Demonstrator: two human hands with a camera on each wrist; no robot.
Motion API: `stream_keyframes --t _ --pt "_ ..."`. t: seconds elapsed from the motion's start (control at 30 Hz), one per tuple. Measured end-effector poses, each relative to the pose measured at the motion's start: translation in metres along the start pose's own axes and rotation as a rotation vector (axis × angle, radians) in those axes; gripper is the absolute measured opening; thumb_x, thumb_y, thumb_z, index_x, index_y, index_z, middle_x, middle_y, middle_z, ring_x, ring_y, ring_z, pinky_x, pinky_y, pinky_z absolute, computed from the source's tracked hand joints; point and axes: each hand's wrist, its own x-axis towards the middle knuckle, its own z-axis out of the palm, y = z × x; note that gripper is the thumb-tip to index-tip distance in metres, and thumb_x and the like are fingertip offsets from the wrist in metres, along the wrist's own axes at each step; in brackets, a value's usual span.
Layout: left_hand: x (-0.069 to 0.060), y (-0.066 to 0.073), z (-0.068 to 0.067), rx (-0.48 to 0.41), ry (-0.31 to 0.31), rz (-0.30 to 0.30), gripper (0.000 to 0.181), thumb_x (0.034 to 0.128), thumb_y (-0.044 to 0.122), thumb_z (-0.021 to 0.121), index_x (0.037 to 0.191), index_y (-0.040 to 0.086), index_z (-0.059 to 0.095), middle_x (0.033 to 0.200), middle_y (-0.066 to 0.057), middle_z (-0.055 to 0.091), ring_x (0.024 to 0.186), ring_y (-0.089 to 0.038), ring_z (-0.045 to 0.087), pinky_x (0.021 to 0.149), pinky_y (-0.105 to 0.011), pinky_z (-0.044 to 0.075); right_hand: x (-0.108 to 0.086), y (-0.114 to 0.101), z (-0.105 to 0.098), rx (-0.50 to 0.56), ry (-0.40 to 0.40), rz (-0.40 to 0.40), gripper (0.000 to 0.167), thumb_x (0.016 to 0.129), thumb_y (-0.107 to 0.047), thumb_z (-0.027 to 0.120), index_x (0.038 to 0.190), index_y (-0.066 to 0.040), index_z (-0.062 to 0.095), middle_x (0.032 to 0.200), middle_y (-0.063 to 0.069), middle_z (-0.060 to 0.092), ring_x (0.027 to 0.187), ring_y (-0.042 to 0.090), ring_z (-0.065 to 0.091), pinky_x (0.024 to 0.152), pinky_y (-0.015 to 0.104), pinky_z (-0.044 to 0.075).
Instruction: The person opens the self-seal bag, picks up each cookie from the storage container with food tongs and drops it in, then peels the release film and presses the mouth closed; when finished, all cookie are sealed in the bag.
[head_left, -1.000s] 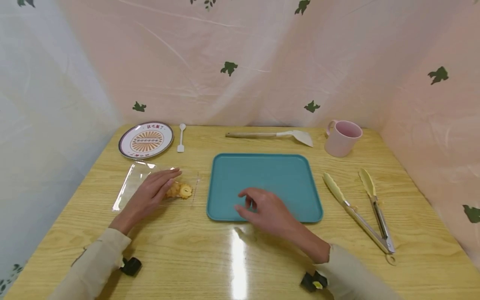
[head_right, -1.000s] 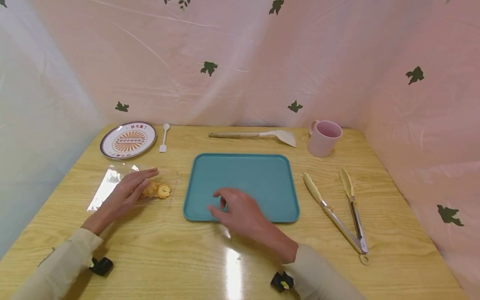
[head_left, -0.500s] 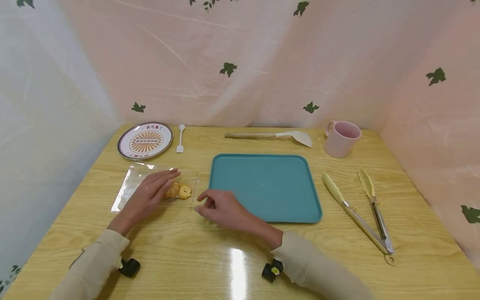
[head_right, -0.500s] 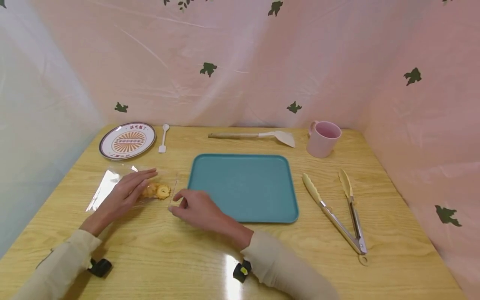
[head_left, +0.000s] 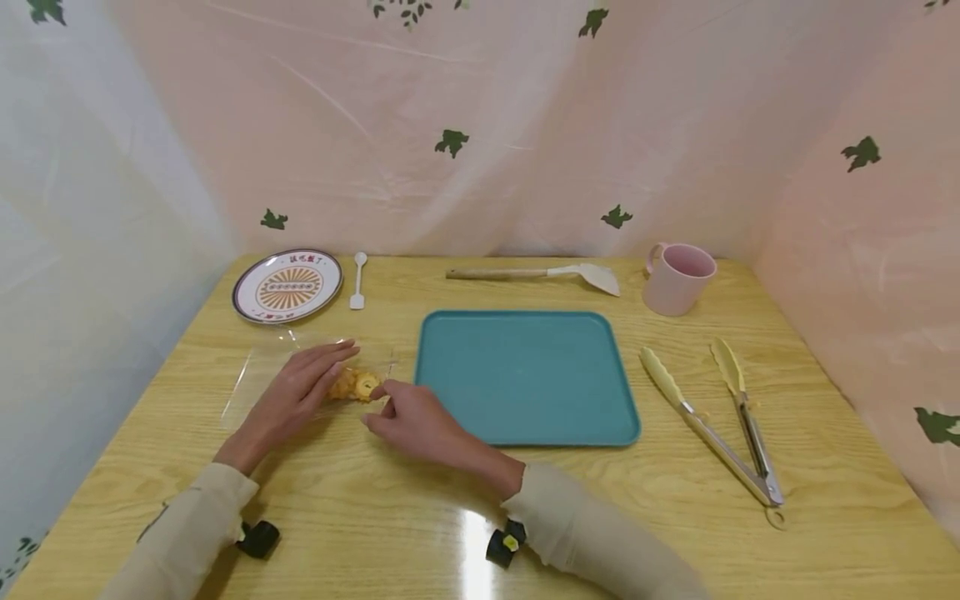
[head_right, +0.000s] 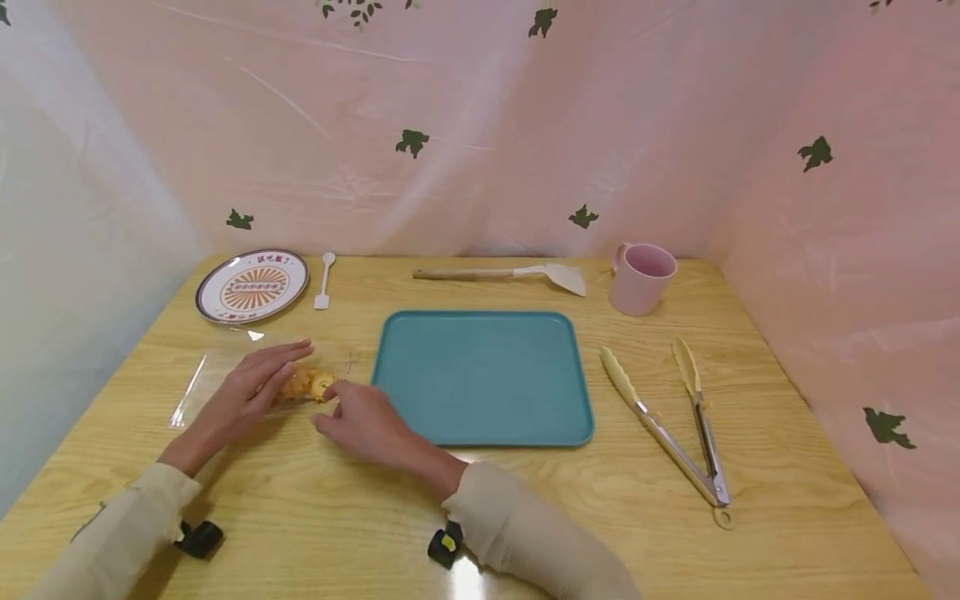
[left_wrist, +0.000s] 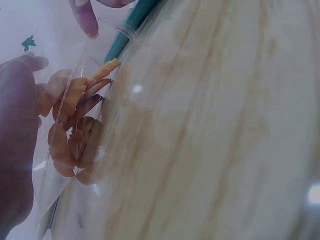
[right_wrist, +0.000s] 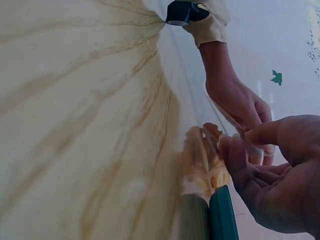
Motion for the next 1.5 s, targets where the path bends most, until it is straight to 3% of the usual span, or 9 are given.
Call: stream_keyframes --t 0.23,0.47,0.7,0.83,0.93,1.07,1.3,1.4,1.5 --pt "0.0 0.0 0.0 -0.005 0.002 0.014 0.035 0.1086 0.005 0.051 0.142 0.006 0.062 0.145 -0.015 0.06 0.132 -0.041 0.051 0.116 -0.045 0.033 0.007 -0.003 0.008 0.123 -0.018 0.028 0.033 0.102 -0.015 0.066 0.129 0.005 0.064 0.068 -0.003 0.068 0.051 0.009 0.062 0.049 0.024 0.052" --pt "-0.001 0.0 0.001 -0.006 -0.003 0.001 0.035 0.1086 0.006 0.051 0.141 0.006 0.062 0.146 -0.015 0.059 0.133 -0.041 0.051 0.115 -0.051 0.034 0.008 -0.002 0.018 0.259 -0.005 0.009 0.013 0.104 -0.006 0.061 0.11 0.003 0.067 0.06 0.001 0.065 0.042 0.009 0.057 0.041 0.025 0.05" --pt "0.0 0.0 0.0 0.0 0.022 0.038 0.034 0.1068 0.003 0.053 0.14 0.003 0.063 0.141 -0.016 0.062 0.13 -0.04 0.054 0.117 -0.039 0.033 0.01 -0.001 0.022 0.311 0.035 -0.012 0.008 0.105 -0.004 0.06 0.101 0.002 0.064 0.059 0.003 0.064 0.041 0.007 0.055 0.041 0.024 0.05" --pt "0.001 0.001 -0.002 0.022 0.004 0.03 0.036 0.1077 0.004 0.052 0.143 0.003 0.06 0.139 -0.018 0.063 0.128 -0.041 0.055 0.113 -0.052 0.036 0.009 0.001 0.023 0.334 0.044 -0.015 0.009 0.105 -0.005 0.06 0.101 0.003 0.063 0.059 0.004 0.063 0.041 0.008 0.056 0.04 0.026 0.051" --pt "0.004 0.002 -0.005 0.013 -0.038 -0.02 0.037 0.1101 0.01 0.049 0.146 0.004 0.057 0.142 -0.019 0.061 0.13 -0.042 0.052 0.108 -0.062 0.036 0.009 0.001 0.025 0.333 0.047 -0.025 0.01 0.105 -0.005 0.06 0.102 0.004 0.064 0.059 0.003 0.063 0.041 0.008 0.056 0.04 0.026 0.051" --pt "0.013 0.001 -0.014 -0.017 -0.108 -0.1 0.039 0.1127 0.017 0.045 0.148 0.005 0.056 0.145 -0.019 0.058 0.134 -0.044 0.049 0.109 -0.066 0.035 0.009 0.0 0.026 0.322 0.043 -0.031 0.01 0.105 -0.005 0.06 0.104 0.004 0.065 0.06 0.002 0.063 0.042 0.008 0.056 0.041 0.025 0.05" --pt "0.049 -0.007 -0.028 -0.03 -0.317 -0.232 0.046 0.1135 0.03 0.044 0.145 -0.001 0.056 0.147 -0.025 0.054 0.136 -0.046 0.048 0.111 -0.064 0.035 0.008 -0.001 0.026 0.312 0.043 -0.023 0.01 0.106 -0.006 0.059 0.104 0.002 0.065 0.061 0.001 0.063 0.043 0.009 0.056 0.041 0.025 0.049" --pt "0.064 -0.009 -0.026 -0.055 -0.404 -0.268 0.045 0.113 0.028 0.046 0.144 -0.003 0.056 0.146 -0.027 0.054 0.137 -0.047 0.047 0.112 -0.063 0.036 0.007 0.0 0.026 0.301 0.046 -0.025 0.01 0.106 -0.007 0.059 0.104 0.001 0.065 0.06 0.0 0.062 0.043 0.009 0.056 0.041 0.025 0.05" --pt "0.074 -0.011 -0.021 -0.087 -0.452 -0.281 0.042 0.1122 0.025 0.049 0.14 -0.005 0.06 0.141 -0.027 0.058 0.134 -0.046 0.05 0.11 -0.062 0.038 0.007 0.0 0.025 0.291 0.045 -0.036 0.011 0.106 -0.007 0.059 0.104 0.001 0.066 0.06 -0.001 0.062 0.044 0.008 0.057 0.042 0.025 0.05"
